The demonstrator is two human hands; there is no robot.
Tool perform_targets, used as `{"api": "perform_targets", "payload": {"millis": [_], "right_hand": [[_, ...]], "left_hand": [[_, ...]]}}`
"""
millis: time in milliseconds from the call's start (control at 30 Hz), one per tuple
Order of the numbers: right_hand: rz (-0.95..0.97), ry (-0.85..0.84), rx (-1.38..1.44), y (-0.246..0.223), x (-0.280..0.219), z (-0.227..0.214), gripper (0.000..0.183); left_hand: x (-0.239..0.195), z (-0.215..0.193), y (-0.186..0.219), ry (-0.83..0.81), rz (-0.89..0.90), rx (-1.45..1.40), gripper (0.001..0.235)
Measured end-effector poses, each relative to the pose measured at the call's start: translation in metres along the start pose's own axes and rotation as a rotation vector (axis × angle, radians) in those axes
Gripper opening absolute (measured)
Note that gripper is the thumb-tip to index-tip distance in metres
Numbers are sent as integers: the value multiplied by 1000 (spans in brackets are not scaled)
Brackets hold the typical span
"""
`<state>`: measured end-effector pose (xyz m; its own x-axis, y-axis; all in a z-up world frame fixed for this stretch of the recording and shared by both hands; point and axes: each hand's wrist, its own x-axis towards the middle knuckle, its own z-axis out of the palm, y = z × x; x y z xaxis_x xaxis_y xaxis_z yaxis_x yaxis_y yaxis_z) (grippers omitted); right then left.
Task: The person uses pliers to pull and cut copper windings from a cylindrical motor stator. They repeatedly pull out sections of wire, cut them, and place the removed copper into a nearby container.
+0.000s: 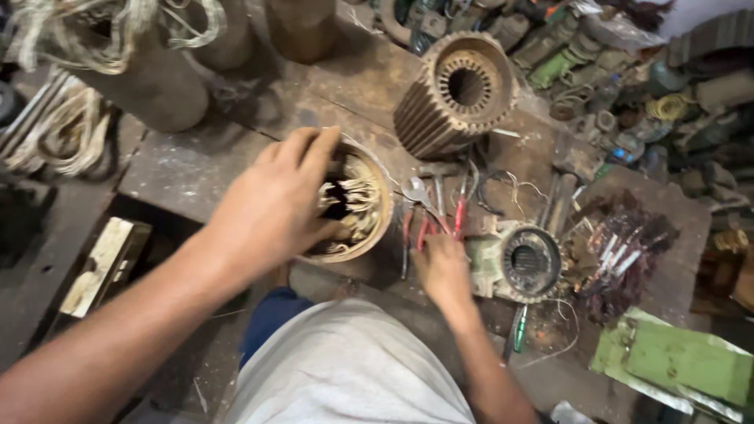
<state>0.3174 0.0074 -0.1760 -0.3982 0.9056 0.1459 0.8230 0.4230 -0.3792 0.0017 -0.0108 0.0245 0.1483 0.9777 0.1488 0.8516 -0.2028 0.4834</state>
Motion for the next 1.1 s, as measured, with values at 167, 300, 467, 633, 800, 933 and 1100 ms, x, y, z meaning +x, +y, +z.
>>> {"api": "perform_targets", "payload": {"millis": [167,300,467,633,800,933,1100], "right_hand": [[75,119,-111,-3,-11,29,45],[85,196,-283,4,-9,31,35],[171,14,-370,37,9,44,34],[74,91,-543,60,8,69,22],[68,67,-405,67,28,83,29],[402,-150,-3,56,22,27,32],[342,-143,207,-26,-26,-120,39]], "left_hand": [[6,-1,0,-71,-22,36,104],[6,-1,2,-13,28,107,103],[5,5,4,-17,-30,138,103],[4,9,7,-60,-103,164,98],[-4,11,9,24,-67,145,98],[-13,-1,-2,114,91,-59,107],[-58,-24,-24,290,140,-224,95]]}}
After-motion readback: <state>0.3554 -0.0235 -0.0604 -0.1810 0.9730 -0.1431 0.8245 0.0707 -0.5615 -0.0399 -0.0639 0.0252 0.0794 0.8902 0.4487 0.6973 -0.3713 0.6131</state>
